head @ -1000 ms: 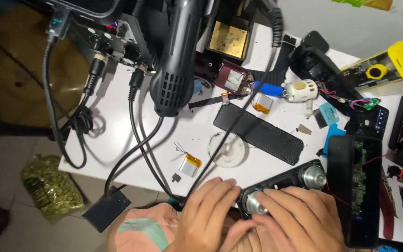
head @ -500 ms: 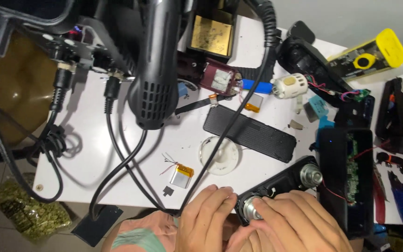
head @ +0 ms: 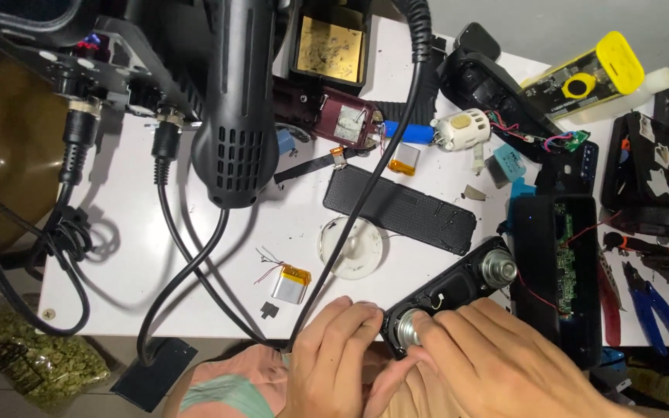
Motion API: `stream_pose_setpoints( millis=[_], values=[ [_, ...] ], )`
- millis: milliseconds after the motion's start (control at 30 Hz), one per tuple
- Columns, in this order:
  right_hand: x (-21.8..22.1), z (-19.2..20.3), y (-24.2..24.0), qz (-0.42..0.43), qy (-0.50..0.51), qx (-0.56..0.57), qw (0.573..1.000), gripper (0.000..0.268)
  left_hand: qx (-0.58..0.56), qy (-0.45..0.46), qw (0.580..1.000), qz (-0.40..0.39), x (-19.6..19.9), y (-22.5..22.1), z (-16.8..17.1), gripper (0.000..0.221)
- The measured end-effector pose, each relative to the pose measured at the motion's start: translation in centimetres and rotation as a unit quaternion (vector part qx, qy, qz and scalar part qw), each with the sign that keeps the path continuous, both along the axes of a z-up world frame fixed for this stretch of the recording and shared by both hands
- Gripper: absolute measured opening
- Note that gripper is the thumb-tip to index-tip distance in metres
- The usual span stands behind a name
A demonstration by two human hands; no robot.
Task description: The person is preparing a small speaker for repair by stripping the ends of the wires using wire cutters.
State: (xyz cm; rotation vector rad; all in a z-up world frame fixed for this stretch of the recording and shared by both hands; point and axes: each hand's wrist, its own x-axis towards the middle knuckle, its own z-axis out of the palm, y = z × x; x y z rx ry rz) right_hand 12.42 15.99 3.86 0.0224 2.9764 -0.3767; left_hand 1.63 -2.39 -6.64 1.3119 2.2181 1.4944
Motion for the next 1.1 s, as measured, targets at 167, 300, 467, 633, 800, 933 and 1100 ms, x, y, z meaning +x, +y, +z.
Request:
stream_pose_setpoints(
  millis=[167,300,467,633,800,933,1100],
  values=[
    [0.2,-0.6,0.3,0.028,-0.041,0.012,0.999,0.042,0.0,0.002,1.0,-0.009,-0.3,-0.1,0.2,0.053],
    [-0.7,-0.1,0.9,0.069,-0.068,-0.014,0.995,0.02,0.003,0.025,1.0,-0.007,-0.3,-0.2,-0.1,0.053],
    [-1.8,0.5,1.1,0.073,-0.09,-0.058,0.992,0.017,0.006,0.021,1.0,-0.014,-0.4,-0.3,0.0,0.054],
    [-3.0,1.5,1.4,0.105,-0.053,-0.082,0.99,0.013,0.021,0.031,0.999,-0.022,-0.5,-0.4,0.2,0.059],
    [-1.3,1.0,0.6,0.031,-0.047,-0.023,0.998,0.03,0.023,0.031,0.999,-0.033,-0.7,-0.5,0.1,0.058],
    [-0.4,0.2,1.1,0.045,-0.019,-0.011,0.999,0.061,0.025,0.031,0.999,-0.023,-0.8,-0.3,0.1,0.055],
    [-1.0,0.1,2.9,0.204,0.1,-0.025,0.973,0.044,0.032,0.091,0.995,-0.003,-0.6,-0.1,-0.6,0.058]
  ],
)
